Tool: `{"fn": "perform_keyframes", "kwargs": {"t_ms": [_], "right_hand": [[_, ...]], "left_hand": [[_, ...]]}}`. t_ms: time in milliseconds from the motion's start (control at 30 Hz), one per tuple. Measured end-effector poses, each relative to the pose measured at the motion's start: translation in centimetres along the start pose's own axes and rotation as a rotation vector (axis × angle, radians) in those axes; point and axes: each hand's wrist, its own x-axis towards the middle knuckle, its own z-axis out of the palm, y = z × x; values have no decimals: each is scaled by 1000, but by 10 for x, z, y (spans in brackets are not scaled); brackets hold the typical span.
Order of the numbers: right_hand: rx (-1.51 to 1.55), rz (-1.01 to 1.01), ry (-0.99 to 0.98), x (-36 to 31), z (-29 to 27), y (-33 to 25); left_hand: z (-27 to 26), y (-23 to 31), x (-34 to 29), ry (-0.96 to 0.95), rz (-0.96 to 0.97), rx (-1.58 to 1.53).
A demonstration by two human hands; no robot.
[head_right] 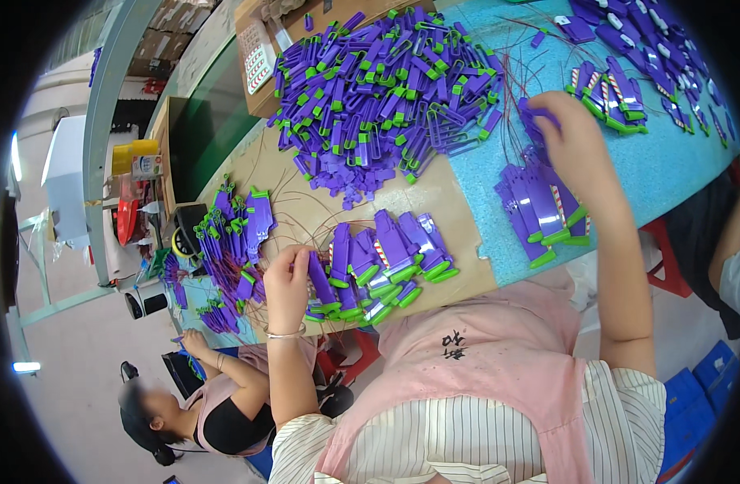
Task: The person assembles plastic toy pieces by hand, snapping components together and placing the assembled parts onto the table.
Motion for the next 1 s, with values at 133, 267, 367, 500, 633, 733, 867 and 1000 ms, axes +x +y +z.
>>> {"fn": "perform_keyframes", "kwargs": {"t_ms": [133, 267, 367, 500, 633, 733, 867, 1000], "right_hand": [[-310, 64, -116, 5, -12, 31], [-371, 176, -161, 14, -18, 16], [-354, 130, -167, 16, -19, 24], [-296, -105, -99, 12, -23, -8], [744, 223, -110, -16, -9, -54], [1113, 403, -318, -36, 6, -75], [1307, 563, -573, -54, 38, -83], [1331, 625, -663, -61, 55, -92]], "left_hand": [[5, 39, 14, 180, 321, 17], [34, 89, 44, 76, 519, -38], [67, 120, 72, 102, 579, 29], [96, 138, 95, 168, 554, 249], [96, 133, 98, 128, 508, 217], [78, 128, 81, -16, 415, -359], [55, 110, 41, -270, 313, -770], [50, 105, 15, -271, 204, -839]]}}
